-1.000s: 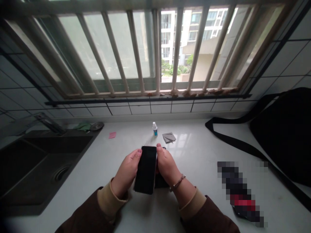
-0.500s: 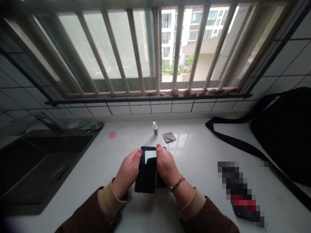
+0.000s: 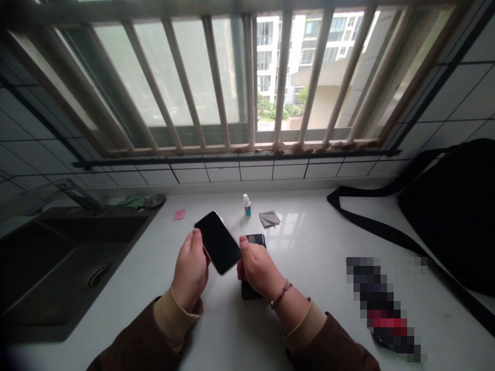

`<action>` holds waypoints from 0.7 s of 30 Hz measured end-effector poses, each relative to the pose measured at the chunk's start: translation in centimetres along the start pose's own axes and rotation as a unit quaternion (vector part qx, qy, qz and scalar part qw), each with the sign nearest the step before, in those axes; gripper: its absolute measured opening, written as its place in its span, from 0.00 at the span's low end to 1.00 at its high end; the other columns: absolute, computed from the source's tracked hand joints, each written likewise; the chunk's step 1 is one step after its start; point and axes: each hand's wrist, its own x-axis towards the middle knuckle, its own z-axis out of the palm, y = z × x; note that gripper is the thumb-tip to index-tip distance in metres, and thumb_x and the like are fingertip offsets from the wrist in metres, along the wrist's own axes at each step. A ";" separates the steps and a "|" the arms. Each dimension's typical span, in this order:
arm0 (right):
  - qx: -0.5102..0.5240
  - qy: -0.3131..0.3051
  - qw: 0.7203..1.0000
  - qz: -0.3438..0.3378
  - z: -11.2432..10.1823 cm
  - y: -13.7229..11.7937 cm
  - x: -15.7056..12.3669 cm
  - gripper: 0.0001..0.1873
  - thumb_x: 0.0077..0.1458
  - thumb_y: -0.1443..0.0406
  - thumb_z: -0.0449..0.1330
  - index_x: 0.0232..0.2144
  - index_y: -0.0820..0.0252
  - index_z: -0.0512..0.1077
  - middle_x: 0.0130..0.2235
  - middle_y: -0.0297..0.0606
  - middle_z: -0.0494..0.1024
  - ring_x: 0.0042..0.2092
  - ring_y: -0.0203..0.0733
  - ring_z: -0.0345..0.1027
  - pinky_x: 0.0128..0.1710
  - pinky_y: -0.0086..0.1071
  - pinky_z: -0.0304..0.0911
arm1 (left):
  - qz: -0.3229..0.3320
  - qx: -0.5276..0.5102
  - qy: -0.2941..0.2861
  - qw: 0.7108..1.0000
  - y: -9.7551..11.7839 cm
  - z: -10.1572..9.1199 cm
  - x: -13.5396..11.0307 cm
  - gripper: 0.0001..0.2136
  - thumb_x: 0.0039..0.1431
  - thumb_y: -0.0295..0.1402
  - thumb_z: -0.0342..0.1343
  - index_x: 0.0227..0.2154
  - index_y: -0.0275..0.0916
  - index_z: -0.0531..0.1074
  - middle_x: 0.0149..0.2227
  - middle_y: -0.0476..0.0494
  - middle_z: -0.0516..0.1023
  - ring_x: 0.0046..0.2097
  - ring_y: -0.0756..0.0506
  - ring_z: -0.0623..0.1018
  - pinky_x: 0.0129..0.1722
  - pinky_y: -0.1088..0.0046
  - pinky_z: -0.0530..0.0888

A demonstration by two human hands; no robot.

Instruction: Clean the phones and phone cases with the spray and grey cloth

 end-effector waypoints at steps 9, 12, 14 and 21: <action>-0.265 0.051 0.956 -0.119 -0.4 -0.9 0.0 0.37 0.76 0.48 0.35 0.19 0.54 0.63 0.21 0.37 0.70 0.24 0.40 0.59 0.29 0.36 0.47 | 0.006 0.127 -0.011 0.992 0.5 -0.8 -0.3 0.23 0.69 0.58 0.48 0.41 0.42 0.72 0.32 0.47 0.76 0.35 0.44 0.77 0.37 0.68 0.74; -0.300 0.076 0.944 -0.117 -0.5 -0.8 0.1 0.36 0.76 0.49 0.35 0.20 0.54 0.63 0.22 0.37 0.69 0.24 0.40 0.58 0.29 0.37 0.44 | 0.021 0.168 -0.014 0.985 0.8 -0.9 -0.5 0.23 0.70 0.58 0.47 0.39 0.43 0.71 0.31 0.47 0.75 0.34 0.44 0.77 0.35 0.68 0.73; -0.278 0.077 0.951 -0.112 -0.5 -0.8 0.1 0.37 0.76 0.49 0.34 0.19 0.54 0.62 0.21 0.36 0.69 0.24 0.40 0.58 0.29 0.36 0.44 | 0.027 0.176 -0.005 0.984 0.8 -0.9 -0.5 0.22 0.70 0.58 0.46 0.40 0.43 0.71 0.31 0.47 0.75 0.35 0.43 0.77 0.35 0.68 0.73; -0.265 0.010 0.957 -0.122 -0.3 -1.1 -0.2 0.32 0.74 0.45 0.45 0.23 0.55 0.65 0.23 0.33 0.70 0.26 0.39 0.61 0.29 0.33 0.47 | 0.027 0.145 0.004 0.989 0.0 -0.7 0.3 0.24 0.71 0.58 0.44 0.43 0.41 0.72 0.35 0.45 0.77 0.37 0.44 0.77 0.39 0.69 0.74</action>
